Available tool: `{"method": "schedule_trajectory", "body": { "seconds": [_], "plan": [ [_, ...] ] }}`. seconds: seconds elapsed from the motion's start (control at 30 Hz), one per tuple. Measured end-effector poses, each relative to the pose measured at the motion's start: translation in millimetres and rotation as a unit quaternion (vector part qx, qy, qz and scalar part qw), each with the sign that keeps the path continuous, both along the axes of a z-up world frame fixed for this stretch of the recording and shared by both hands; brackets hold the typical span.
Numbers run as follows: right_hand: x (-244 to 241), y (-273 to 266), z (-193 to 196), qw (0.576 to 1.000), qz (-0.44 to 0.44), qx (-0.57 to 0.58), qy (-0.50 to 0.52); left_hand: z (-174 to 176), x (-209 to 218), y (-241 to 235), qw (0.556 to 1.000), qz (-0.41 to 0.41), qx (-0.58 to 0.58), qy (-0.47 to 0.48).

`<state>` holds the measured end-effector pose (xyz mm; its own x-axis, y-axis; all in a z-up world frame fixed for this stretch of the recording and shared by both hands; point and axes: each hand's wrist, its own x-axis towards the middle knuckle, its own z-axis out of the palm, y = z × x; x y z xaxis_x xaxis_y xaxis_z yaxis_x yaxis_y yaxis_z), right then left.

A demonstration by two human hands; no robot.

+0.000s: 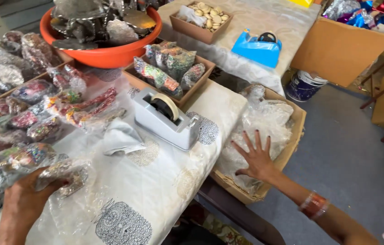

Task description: The person cleans a small religious statuette using a white cloth. The person repeatedly wipes various surfaces of the statuette while holding it by hand at a table filled with various packaged and unpackaged goods.

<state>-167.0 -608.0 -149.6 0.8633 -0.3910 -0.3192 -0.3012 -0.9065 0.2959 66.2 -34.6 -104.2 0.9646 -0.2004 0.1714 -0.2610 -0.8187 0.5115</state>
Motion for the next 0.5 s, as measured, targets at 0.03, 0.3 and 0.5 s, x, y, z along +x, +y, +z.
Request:
{"method": "schedule_trajectory", "body": {
  "seconds": [0.03, 0.3, 0.5],
  "plan": [
    [3, -4, 3, 1.000, -0.004, 0.001, -0.002, -7, 2, 3, 1.000, -0.004, 0.001, -0.002],
    [58, -190, -81, 0.949, -0.223, 0.123, -0.186, -56, 31, 36, 0.998, 0.015, -0.069, 0.006],
    [71, -257, -199, 0.962, -0.112, 0.079, -0.237, -66, 31, 43, 0.993, 0.029, -0.105, 0.039]
  ]
}}
